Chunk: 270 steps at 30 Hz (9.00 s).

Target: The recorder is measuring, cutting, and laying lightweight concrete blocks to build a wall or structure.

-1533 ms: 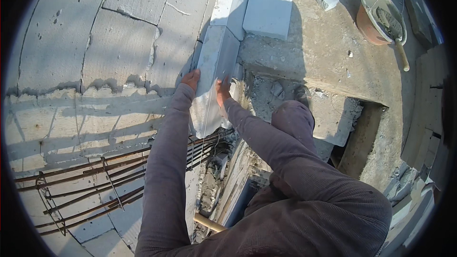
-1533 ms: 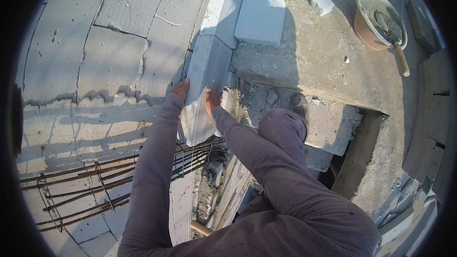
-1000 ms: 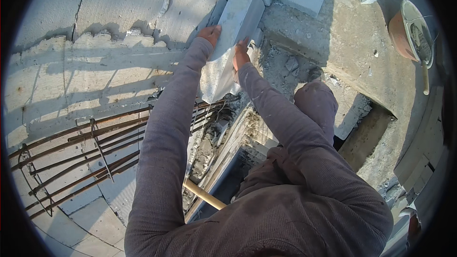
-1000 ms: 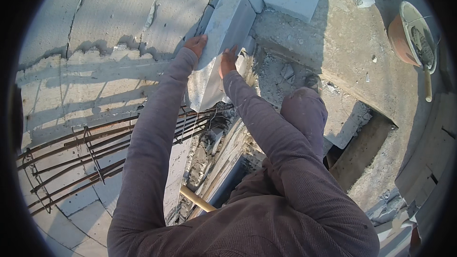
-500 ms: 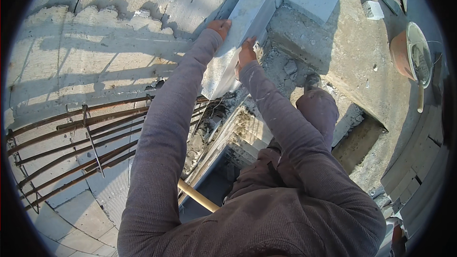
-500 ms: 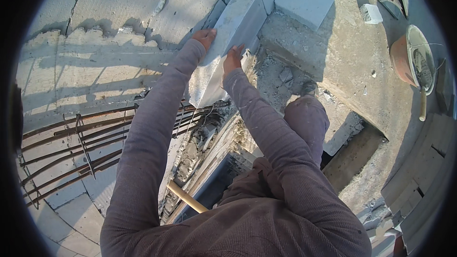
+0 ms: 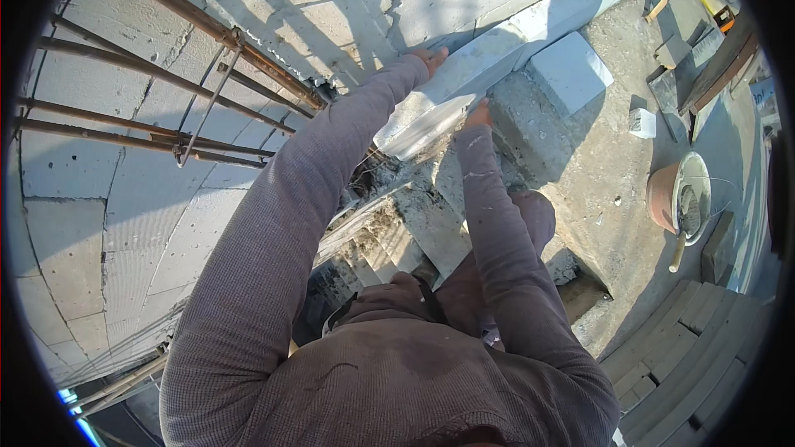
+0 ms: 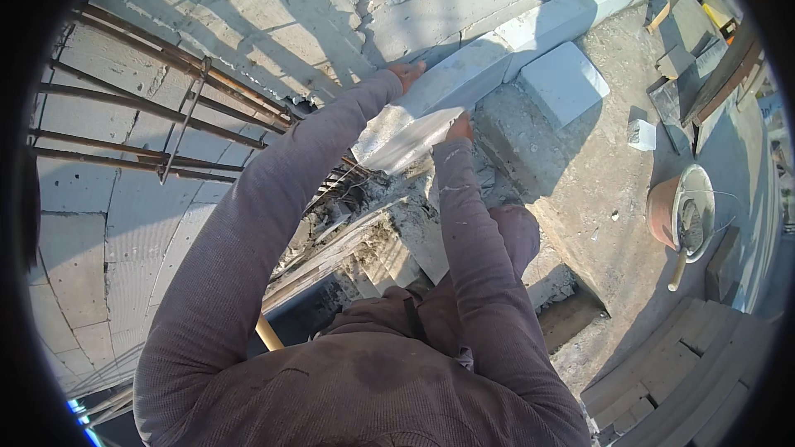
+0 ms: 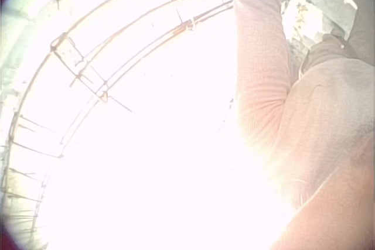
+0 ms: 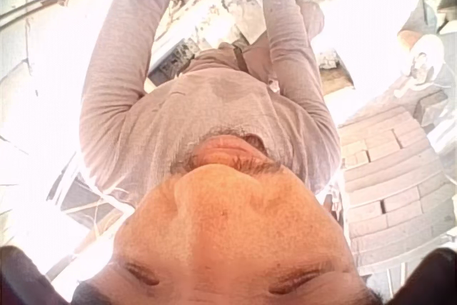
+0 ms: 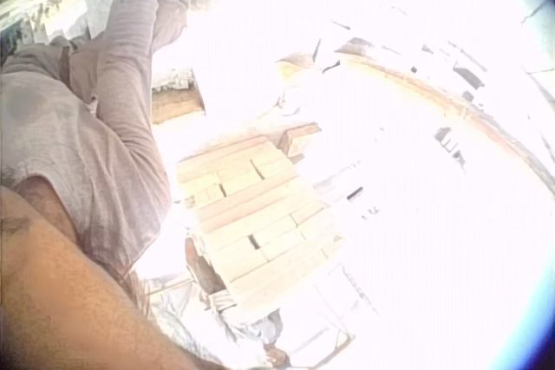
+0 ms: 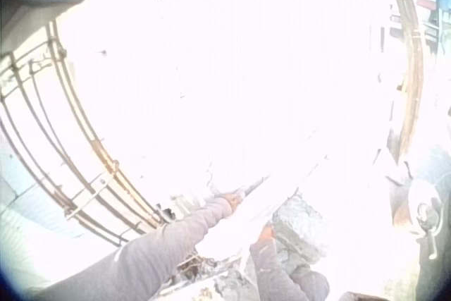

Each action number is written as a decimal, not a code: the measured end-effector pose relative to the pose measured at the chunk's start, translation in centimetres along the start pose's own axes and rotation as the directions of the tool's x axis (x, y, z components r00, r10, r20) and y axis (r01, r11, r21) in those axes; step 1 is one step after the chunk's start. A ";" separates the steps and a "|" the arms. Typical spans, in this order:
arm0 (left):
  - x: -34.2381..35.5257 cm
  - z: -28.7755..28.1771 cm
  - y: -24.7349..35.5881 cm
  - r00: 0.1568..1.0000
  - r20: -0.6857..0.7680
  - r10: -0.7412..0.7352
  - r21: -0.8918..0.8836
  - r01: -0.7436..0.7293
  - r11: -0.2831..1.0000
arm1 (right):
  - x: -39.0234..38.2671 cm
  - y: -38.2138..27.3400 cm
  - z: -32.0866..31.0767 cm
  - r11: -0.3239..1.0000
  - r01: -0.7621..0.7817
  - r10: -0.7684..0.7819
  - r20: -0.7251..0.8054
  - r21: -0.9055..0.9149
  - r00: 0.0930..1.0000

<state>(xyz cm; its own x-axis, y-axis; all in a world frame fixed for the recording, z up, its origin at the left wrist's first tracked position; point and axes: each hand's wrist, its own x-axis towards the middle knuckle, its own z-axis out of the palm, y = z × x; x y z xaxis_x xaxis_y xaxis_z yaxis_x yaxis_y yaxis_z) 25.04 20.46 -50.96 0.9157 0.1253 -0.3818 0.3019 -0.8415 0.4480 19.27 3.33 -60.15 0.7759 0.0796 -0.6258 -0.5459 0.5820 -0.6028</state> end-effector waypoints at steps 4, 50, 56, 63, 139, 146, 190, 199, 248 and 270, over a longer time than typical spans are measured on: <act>-1.9 -1.6 0.8 0.999 -0.027 -0.042 -0.121 0.039 0.992 | -2.7 -3.1 -1.3 0.979 -0.134 0.153 -0.122 0.151 0.981; -4.4 5.0 4.1 0.981 -0.149 0.126 -0.077 -0.138 0.987 | -2.3 -18.6 -2.0 -0.671 0.716 0.485 0.616 -0.193 0.621; -4.3 2.8 2.1 0.979 -0.168 0.113 0.210 -0.076 0.975 | -6.7 -23.3 -9.1 -0.700 0.571 0.321 0.526 -0.429 0.788; -9.7 2.5 5.4 0.986 -0.086 0.142 0.344 -0.104 0.933 | -17.9 -27.2 -21.5 -0.699 0.152 -0.061 0.270 -0.699 0.961; -29.1 29.6 -7.7 0.816 0.511 -0.269 0.429 0.029 0.903 | -23.3 -47.7 -51.0 0.864 -0.062 -0.084 -0.264 -0.499 0.961; -30.5 29.4 -8.4 0.845 0.462 -0.269 0.431 0.052 0.901 | -22.2 -48.9 -49.0 0.387 -0.315 -0.403 -0.466 -0.867 0.788; -29.4 32.7 -4.0 0.729 0.497 -0.471 0.435 0.260 0.862 | -24.3 -48.5 -55.0 0.714 -0.398 0.258 -0.313 -0.576 0.914; -30.3 31.8 -6.5 0.754 0.480 -0.449 0.350 0.304 0.886 | -30.3 -41.6 -51.4 0.795 0.008 -0.084 -0.096 -0.606 0.992; -45.2 36.4 -18.1 0.590 0.461 -0.663 0.250 0.630 0.735 | 6.3 0.4 -15.2 -0.372 0.463 -0.480 0.594 -0.804 0.646; -47.2 35.4 -22.0 0.604 0.400 -0.690 0.108 0.716 0.690 | -0.9 15.1 -22.9 0.025 0.430 -0.617 0.324 -0.902 0.717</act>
<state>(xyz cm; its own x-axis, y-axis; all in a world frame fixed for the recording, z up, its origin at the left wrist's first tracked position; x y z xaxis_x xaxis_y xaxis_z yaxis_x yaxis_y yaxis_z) -34.19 14.45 -71.47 0.2387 0.4461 -0.8626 0.8353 -0.5474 -0.0519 3.05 -6.45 -80.00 0.9957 -0.0395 0.0840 0.0346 -0.6814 -0.7311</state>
